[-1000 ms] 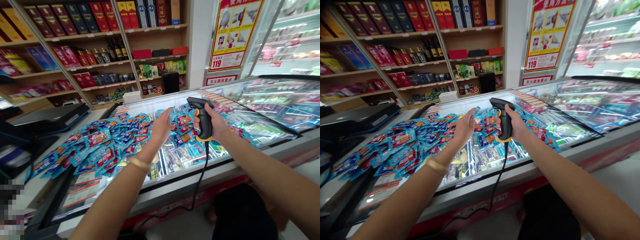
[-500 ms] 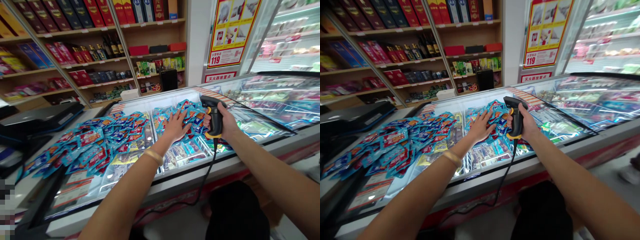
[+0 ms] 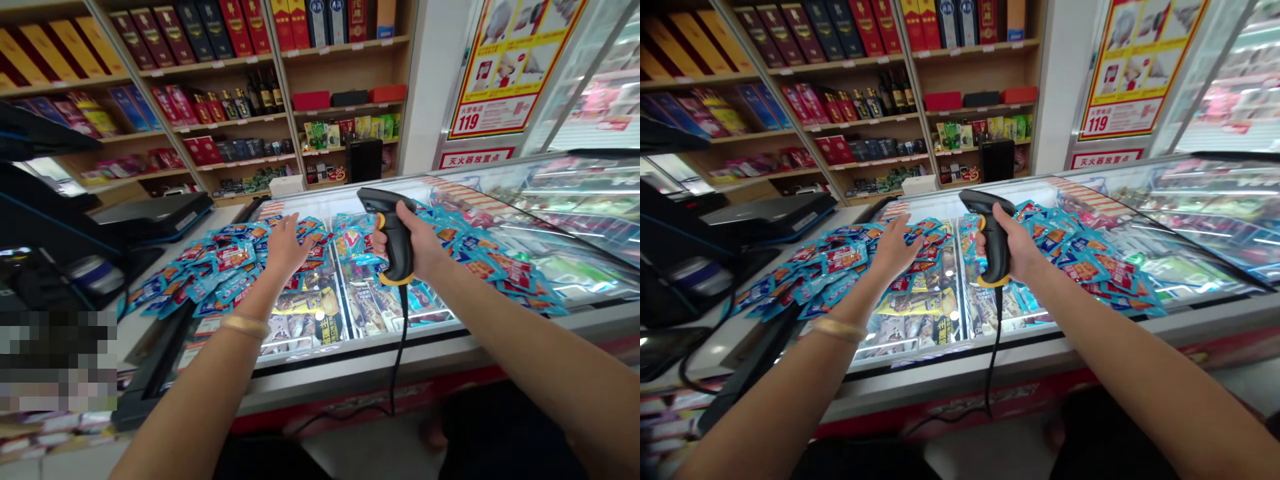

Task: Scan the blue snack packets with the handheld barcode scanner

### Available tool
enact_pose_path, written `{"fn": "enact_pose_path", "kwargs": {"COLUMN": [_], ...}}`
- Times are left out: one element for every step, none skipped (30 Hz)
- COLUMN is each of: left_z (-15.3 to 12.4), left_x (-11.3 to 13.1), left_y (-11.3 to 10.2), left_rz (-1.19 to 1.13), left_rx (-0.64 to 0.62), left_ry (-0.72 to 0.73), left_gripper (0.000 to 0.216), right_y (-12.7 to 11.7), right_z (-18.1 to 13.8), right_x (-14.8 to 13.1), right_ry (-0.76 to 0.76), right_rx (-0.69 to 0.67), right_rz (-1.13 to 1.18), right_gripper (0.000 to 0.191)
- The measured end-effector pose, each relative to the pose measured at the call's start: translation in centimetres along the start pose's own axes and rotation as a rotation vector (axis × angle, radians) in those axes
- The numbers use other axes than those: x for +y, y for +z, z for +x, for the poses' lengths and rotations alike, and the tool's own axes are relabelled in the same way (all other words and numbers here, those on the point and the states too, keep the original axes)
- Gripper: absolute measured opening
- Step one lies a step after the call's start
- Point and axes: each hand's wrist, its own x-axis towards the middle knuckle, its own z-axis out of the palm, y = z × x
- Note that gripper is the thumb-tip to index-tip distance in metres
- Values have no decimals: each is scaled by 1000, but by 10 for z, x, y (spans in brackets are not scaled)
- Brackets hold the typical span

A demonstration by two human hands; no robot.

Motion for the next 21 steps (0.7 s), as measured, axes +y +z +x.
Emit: {"fn": "enact_pose_path", "kwargs": {"left_z": [-3, -7, -11, -16, -20, -24, -27, -29, -30, -31, -31, -30, -30, -29, -29, -29, -29, -30, -30, -31, -31], "left_x": [-12, -23, -30, -35, -38, -39, -39, -38, -37, -35, -34, -33, -32, -31, -29, -28, -27, -25, -24, -23, -23], "left_y": [-3, -5, -6, -7, -7, -8, -8, -9, -10, -11, -13, -15, -17, -19, -22, -25, -29, -32, -36, -40, -44], "left_rz": [28, 58, 94, 135, 179, 222, 261, 292, 315, 332, 344, 352, 356, 356, 353, 347, 340, 333, 325, 317, 310], "left_rx": [-26, -52, -73, -85, -90, -90, -92, -101, -117, -139, -162, -183, -204, -223, -236, -243, -244, -241, -234, -224, -217], "left_ry": [-47, -85, -114, -135, -146, -149, -147, -140, -129, -112, -96, -86, -82, -88, -103, -126, -154, -182, -210, -236, -257], "left_gripper": [58, 58, 58, 60, 62, 64, 65, 66, 65, 62, 57, 53, 49, 47, 45, 45, 44, 44, 43, 43, 43], "right_y": [9, 16, 22, 26, 28, 29, 28, 27, 25, 22, 20, 17, 15, 14, 13, 13, 13, 13, 14, 14, 14], "right_z": [6, 11, 16, 20, 22, 24, 25, 25, 24, 23, 22, 21, 20, 20, 19, 19, 19, 19, 19, 19, 19], "right_x": [8, 16, 24, 31, 37, 43, 47, 51, 53, 55, 56, 57, 57, 57, 57, 57, 57, 57, 57, 57, 56], "right_ry": [26, 56, 85, 115, 142, 168, 189, 206, 218, 227, 235, 241, 250, 258, 265, 270, 272, 271, 270, 268, 266], "right_rx": [-27, -53, -70, -82, -87, -91, -94, -99, -104, -107, -106, -101, -95, -89, -83, -81, -79, -78, -78, -79, -79], "right_rz": [18, 27, 33, 37, 39, 41, 43, 43, 40, 35, 29, 25, 22, 21, 21, 21, 21, 21, 21, 21, 20], "right_gripper": [40, 39, 38, 38, 37, 37, 38, 38, 38, 38, 39, 39, 40, 41, 42, 42, 42, 42, 42, 42, 42]}}
